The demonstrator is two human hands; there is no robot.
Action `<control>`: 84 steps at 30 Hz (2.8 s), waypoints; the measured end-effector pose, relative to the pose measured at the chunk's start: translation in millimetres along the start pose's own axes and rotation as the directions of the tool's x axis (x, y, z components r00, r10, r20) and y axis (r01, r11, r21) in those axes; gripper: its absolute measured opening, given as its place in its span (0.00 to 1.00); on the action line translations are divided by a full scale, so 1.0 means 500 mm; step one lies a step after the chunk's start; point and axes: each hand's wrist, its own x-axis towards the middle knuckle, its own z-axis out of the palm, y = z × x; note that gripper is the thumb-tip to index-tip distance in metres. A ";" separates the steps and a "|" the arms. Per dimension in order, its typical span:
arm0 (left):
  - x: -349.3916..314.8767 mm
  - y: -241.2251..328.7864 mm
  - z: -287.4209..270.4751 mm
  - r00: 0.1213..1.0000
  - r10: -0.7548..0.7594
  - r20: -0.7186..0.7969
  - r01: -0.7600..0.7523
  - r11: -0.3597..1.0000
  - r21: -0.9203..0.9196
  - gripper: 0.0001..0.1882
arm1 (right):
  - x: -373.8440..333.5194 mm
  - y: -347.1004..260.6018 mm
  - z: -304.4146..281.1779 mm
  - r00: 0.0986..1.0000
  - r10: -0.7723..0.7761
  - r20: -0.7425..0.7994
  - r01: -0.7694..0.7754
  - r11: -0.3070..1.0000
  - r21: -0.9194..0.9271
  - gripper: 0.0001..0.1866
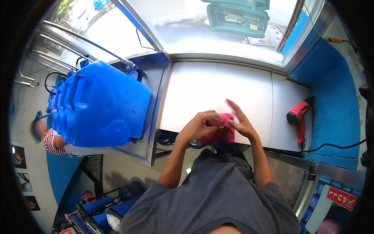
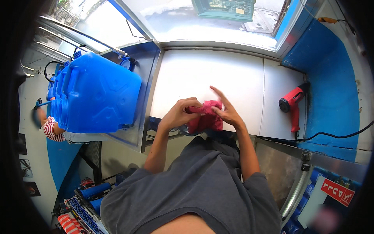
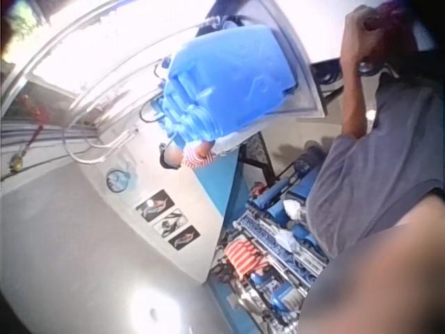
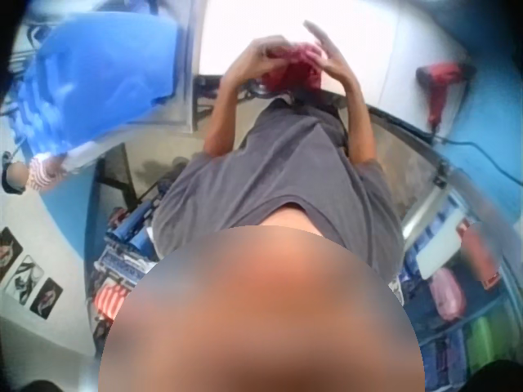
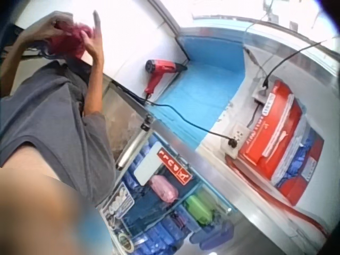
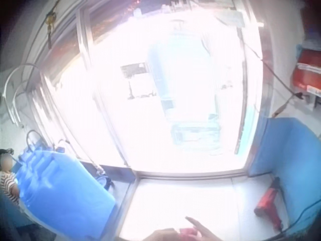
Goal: The person wipes a white countertop and the adjacent glass window using a pink cloth. They repeatedly fold and reposition the cloth while cleaning the counter surface and the window pane.
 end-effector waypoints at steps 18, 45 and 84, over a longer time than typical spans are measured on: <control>0.199 0.020 0.068 0.916 0.043 -0.398 0.215 0.786 0.580 0.23 | 0.013 -0.114 -0.216 0.876 -0.339 -0.344 0.048 0.770 -0.636 0.12; 0.449 -0.295 0.434 0.963 0.266 0.050 -0.224 0.678 0.700 0.34 | 0.011 0.233 -0.329 0.829 -0.092 -0.552 -0.490 0.355 -0.796 0.36; 0.192 -0.584 -0.193 0.825 -0.092 -0.558 0.535 0.447 0.717 0.38 | 0.314 0.207 0.135 0.949 -0.149 0.278 0.309 0.252 -0.917 0.23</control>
